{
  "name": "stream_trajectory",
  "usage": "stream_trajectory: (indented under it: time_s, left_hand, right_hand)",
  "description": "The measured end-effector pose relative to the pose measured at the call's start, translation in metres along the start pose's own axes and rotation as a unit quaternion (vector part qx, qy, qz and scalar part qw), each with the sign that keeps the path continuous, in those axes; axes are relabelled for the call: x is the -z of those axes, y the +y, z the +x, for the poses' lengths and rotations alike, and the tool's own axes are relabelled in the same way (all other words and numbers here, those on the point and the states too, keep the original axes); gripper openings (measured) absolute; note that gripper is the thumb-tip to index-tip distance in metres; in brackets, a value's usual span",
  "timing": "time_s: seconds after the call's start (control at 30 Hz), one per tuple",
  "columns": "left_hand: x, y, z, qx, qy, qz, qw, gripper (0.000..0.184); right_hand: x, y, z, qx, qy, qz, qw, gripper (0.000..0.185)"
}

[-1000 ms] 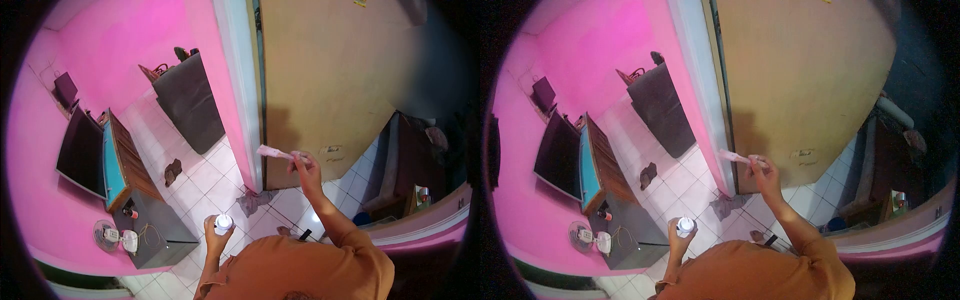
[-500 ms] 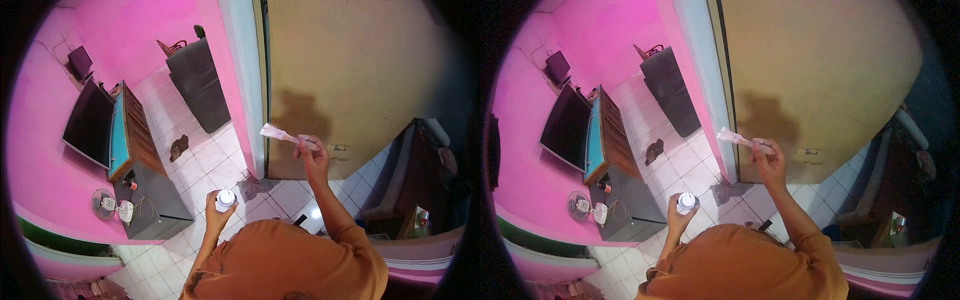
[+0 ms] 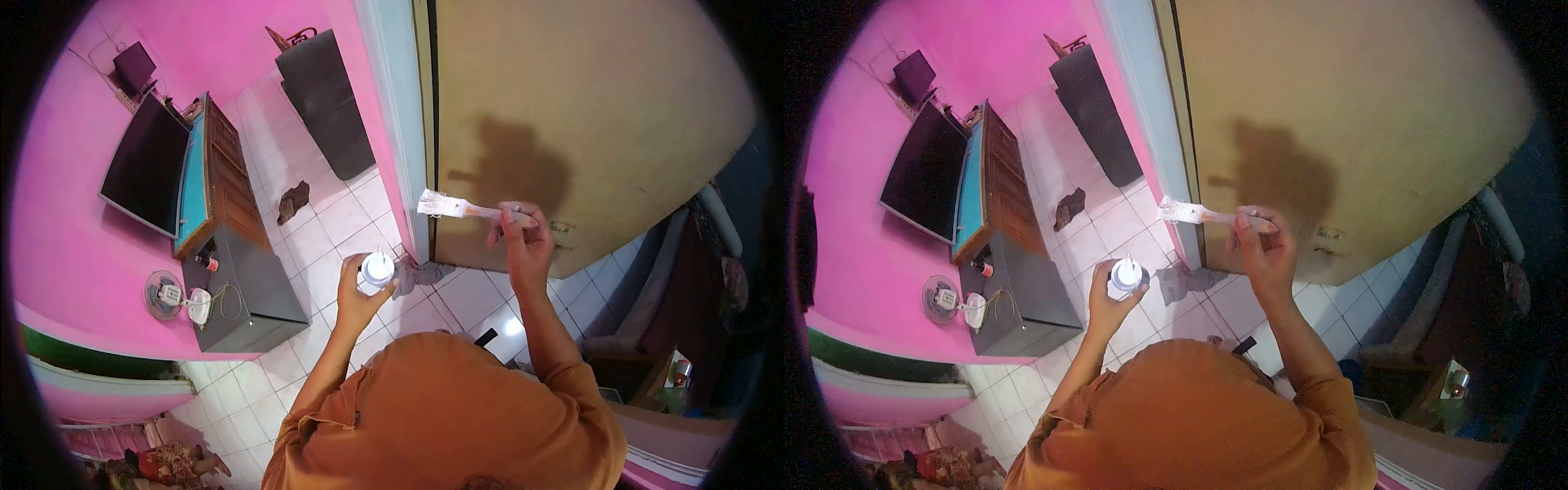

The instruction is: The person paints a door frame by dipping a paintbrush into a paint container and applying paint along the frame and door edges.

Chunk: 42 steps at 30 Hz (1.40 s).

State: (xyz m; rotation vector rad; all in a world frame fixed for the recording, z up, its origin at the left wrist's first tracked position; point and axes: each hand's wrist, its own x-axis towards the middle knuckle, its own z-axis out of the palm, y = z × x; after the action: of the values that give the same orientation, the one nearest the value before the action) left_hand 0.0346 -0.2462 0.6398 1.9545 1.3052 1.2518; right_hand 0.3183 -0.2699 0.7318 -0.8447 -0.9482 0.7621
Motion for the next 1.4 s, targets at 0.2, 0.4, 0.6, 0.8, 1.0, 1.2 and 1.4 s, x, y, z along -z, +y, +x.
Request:
stream_trajectory:
  time_s: [0.2,0.4,0.6,0.8,1.0,1.2,1.4]
  left_hand:
    - [-0.012,0.016,0.016,-0.015,-0.009,-0.007,1.0,0.064]
    - [-0.016,0.021,0.024,-0.029,-0.011,0.006,0.999,0.065]
    - [-0.013,0.026,0.033,-0.041,0.003,-0.008,0.999,0.065]
    - [-0.003,0.024,0.039,-0.029,-0.015,-0.006,0.999,0.067]
    - [0.001,0.029,0.04,-0.022,-0.014,-0.005,1.0,0.069]
    - [0.01,0.028,0.044,-0.02,-0.017,-0.004,1.0,0.068]
    - [0.012,0.024,0.052,-0.032,-0.014,-0.008,0.999,0.067]
  right_hand:
    - [0.0,-0.008,0.003,-0.018,-0.003,-0.016,1.0,0.015]
    - [-0.008,-0.014,0.006,-0.022,-0.056,-0.028,0.998,0.013]
    - [-0.022,-0.02,0.007,0.005,-0.145,-0.083,0.986,0.012]
    - [-0.044,-0.012,0.013,0.107,-0.245,-0.235,0.934,0.013]
    - [-0.062,-0.023,0.014,0.074,-0.288,-0.285,0.911,0.011]
    - [-0.066,-0.01,0.019,0.095,-0.28,-0.261,0.919,0.01]
    - [-0.067,-0.005,0.017,-0.088,-0.16,-0.107,0.977,0.01]
